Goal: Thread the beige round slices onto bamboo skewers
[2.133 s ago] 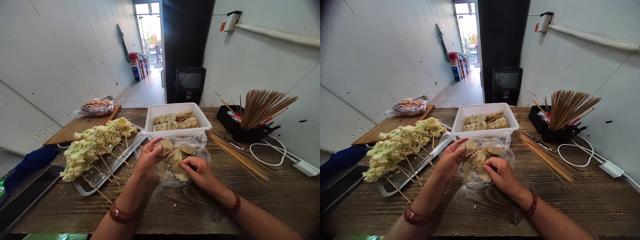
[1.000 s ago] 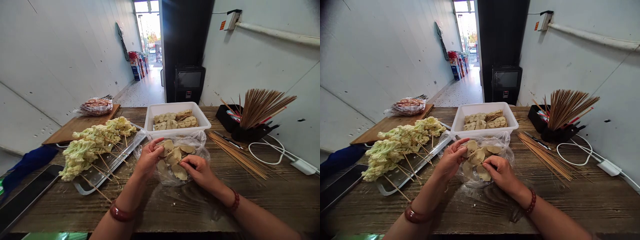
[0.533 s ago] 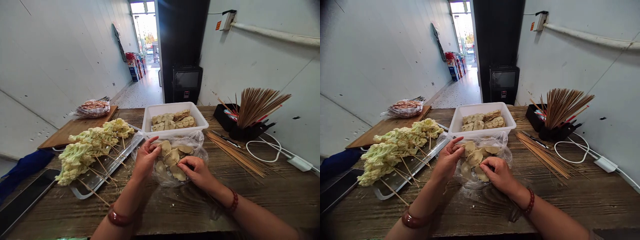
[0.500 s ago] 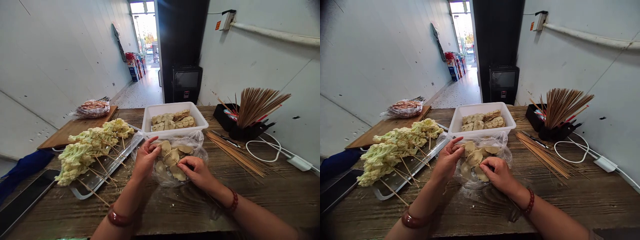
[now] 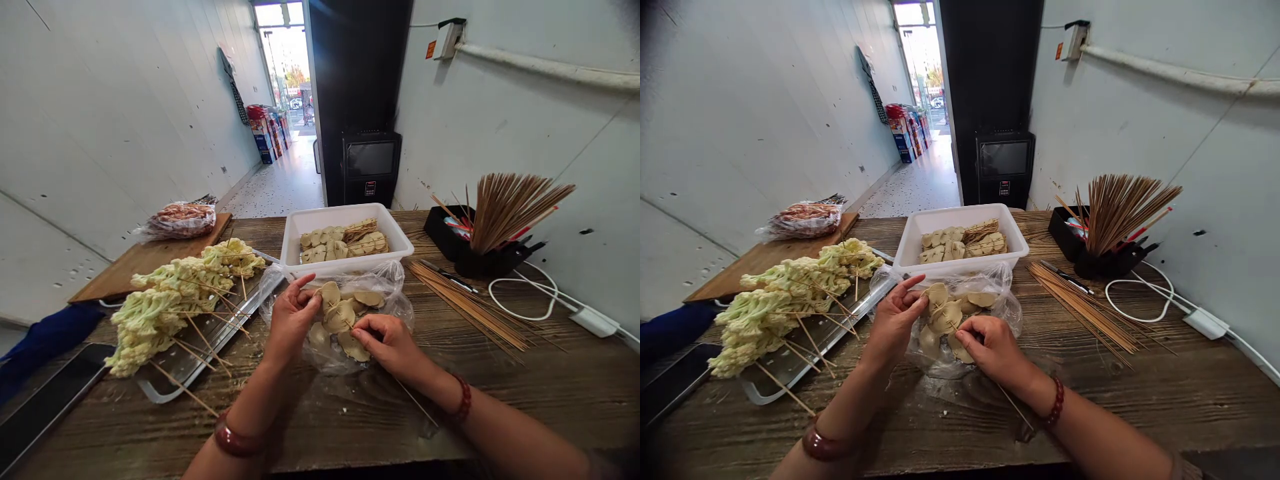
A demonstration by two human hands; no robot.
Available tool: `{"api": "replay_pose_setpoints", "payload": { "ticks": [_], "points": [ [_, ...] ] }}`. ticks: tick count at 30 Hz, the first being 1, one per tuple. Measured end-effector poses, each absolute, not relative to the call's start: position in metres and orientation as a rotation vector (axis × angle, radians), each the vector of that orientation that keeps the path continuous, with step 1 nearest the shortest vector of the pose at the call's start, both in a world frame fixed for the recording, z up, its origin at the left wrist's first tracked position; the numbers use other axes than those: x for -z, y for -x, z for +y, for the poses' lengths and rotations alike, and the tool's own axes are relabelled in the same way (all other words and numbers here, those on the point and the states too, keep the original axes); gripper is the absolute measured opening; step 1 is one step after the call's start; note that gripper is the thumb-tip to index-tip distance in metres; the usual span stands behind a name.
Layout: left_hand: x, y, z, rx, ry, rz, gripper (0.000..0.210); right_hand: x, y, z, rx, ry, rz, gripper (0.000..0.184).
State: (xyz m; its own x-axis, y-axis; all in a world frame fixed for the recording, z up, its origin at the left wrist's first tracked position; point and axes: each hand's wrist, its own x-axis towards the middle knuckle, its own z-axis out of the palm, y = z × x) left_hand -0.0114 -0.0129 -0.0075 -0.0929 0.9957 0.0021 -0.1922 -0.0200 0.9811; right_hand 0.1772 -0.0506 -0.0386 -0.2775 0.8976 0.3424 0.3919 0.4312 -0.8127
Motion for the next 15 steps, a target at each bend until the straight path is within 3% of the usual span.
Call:
{"api": "replay_pose_setpoints", "payload": {
  "ticks": [15],
  "points": [
    [0.0122,0.0115,-0.0119,-1.400,-1.086,1.144,0.051,0.0374,-0.1746,-0.0529,-0.850,1.121,-1.815,0.019]
  ]
}}
